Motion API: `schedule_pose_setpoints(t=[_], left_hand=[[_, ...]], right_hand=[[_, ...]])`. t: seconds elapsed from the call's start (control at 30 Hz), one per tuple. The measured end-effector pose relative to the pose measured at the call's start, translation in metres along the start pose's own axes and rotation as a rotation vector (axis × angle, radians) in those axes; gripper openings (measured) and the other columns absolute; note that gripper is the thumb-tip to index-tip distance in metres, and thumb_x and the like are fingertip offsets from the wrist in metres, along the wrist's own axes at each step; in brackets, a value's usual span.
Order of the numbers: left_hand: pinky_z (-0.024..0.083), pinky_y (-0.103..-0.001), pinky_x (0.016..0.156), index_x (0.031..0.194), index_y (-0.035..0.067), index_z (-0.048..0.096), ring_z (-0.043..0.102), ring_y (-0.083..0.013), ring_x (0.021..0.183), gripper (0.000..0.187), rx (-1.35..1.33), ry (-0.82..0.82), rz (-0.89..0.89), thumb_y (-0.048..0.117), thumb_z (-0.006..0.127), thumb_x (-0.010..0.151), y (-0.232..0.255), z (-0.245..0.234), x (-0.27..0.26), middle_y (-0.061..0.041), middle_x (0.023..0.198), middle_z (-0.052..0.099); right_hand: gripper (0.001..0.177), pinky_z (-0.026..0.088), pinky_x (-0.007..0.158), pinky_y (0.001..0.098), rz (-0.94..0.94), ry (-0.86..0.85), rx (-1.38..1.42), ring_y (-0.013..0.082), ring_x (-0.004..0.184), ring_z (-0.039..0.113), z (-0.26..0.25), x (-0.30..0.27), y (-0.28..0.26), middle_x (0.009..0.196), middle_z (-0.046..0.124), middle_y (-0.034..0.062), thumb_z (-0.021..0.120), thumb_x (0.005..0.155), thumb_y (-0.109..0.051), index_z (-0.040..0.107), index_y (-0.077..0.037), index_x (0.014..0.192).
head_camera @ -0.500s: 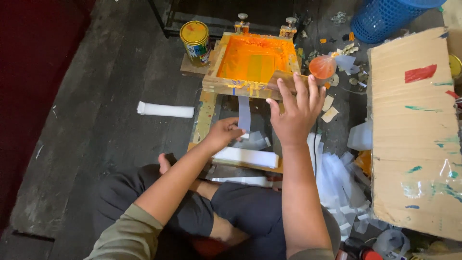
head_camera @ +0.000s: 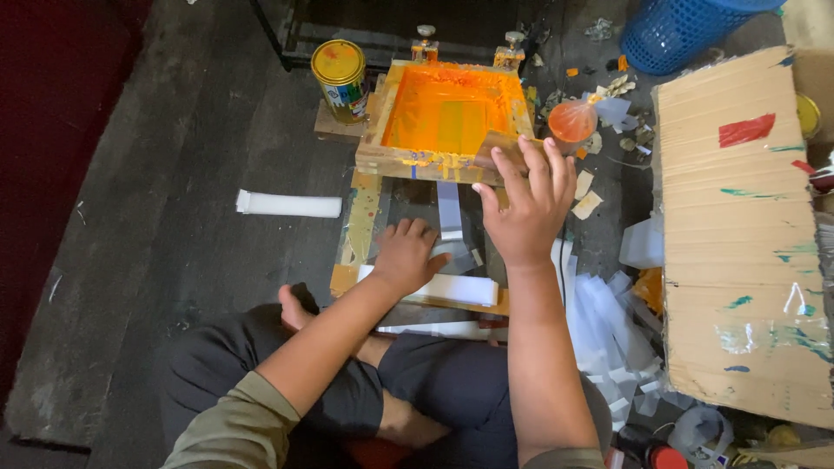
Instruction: The person sits cross-legged and repeatedly aligns a white strip of material under a screen printing frame. They use a squeegee to pull orange ink across the screen, then lift the strip and place it on the floor. This cycle repeats multiple times.
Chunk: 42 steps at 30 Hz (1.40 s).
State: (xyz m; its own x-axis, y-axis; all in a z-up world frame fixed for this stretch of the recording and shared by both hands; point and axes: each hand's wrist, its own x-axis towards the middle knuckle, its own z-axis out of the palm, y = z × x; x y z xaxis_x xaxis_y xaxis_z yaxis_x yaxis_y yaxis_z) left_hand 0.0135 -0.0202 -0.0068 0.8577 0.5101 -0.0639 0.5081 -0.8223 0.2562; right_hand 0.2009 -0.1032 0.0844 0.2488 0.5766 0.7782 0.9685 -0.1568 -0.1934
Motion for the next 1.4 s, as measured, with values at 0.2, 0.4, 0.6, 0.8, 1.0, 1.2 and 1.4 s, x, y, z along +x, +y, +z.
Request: schedule_pose_setpoints(t=[0.2,0.4,0.6,0.8,1.0,1.2,1.4], left_hand=[[0.012,-0.068,0.123,0.159,0.008,0.032,0.018,-0.0451,0.156,0.081,-0.065,-0.023,0.135,0.060,0.052,0.100,0.003,-0.008,0.003,-0.020,0.168,0.024],[0.012,-0.066,0.124,0.145,0.007,0.052,0.038,-0.0357,0.150,0.069,0.104,-0.050,0.119,0.061,0.044,0.102,0.006,-0.004,0.000,-0.017,0.154,0.051],[0.017,-0.069,0.122,0.146,0.006,0.043,0.039,-0.0383,0.148,0.078,0.041,-0.020,0.108,0.071,0.030,0.104,-0.015,0.011,-0.011,-0.020,0.158,0.044],[0.008,-0.068,0.124,0.158,0.012,0.037,0.028,-0.0358,0.155,0.082,0.052,-0.167,0.122,0.071,0.022,0.104,-0.007,0.001,-0.020,-0.014,0.166,0.034],[0.018,-0.069,0.121,0.154,0.012,0.046,0.040,-0.0395,0.147,0.069,-0.080,0.011,0.178,0.061,0.039,0.106,-0.002,-0.024,-0.042,-0.017,0.157,0.046],[0.027,-0.071,0.114,0.148,0.017,0.055,0.053,-0.0404,0.136,0.056,-0.217,0.102,0.250,0.051,0.052,0.104,-0.032,-0.060,-0.108,-0.015,0.144,0.059],[0.039,-0.057,0.111,0.132,0.018,0.065,0.066,-0.0278,0.120,0.038,-0.282,0.409,-0.021,0.044,0.058,0.105,-0.105,-0.019,-0.127,-0.004,0.122,0.070]], right_hand=[[0.047,0.026,0.116,0.0642,0.032,-0.026,0.002,0.0399,0.140,0.045,-0.002,-0.001,-0.004,0.138,0.062,0.0119,0.093,0.082,-0.027,0.076,-0.014,0.125],[0.048,0.028,0.116,0.0618,0.042,-0.042,-0.007,0.0374,0.139,0.046,-0.004,-0.003,-0.004,0.136,0.062,0.0094,0.095,0.079,-0.026,0.076,-0.015,0.122],[0.044,0.029,0.116,0.0597,0.079,-0.084,0.009,0.0352,0.138,0.046,-0.007,0.001,-0.007,0.134,0.062,0.0088,0.093,0.083,-0.023,0.075,-0.017,0.122],[0.043,0.033,0.114,0.0603,0.061,-0.115,0.028,0.0351,0.135,0.049,-0.010,-0.002,-0.007,0.131,0.062,0.0089,0.092,0.081,-0.022,0.075,-0.016,0.120],[0.053,0.040,0.110,0.0542,-0.024,-0.160,0.006,0.0312,0.130,0.053,-0.010,-0.005,0.001,0.126,0.062,0.0053,0.096,0.071,-0.025,0.075,-0.017,0.118],[0.067,0.046,0.104,0.0541,-0.091,-0.269,-0.005,0.0312,0.126,0.057,-0.002,-0.017,0.009,0.124,0.067,0.0051,0.096,0.055,-0.034,0.077,-0.019,0.117],[0.074,0.033,0.115,0.0627,-0.006,-0.692,-0.037,0.0323,0.143,0.041,0.019,-0.044,0.011,0.141,0.058,0.0066,0.089,0.068,-0.036,0.066,-0.024,0.137]])
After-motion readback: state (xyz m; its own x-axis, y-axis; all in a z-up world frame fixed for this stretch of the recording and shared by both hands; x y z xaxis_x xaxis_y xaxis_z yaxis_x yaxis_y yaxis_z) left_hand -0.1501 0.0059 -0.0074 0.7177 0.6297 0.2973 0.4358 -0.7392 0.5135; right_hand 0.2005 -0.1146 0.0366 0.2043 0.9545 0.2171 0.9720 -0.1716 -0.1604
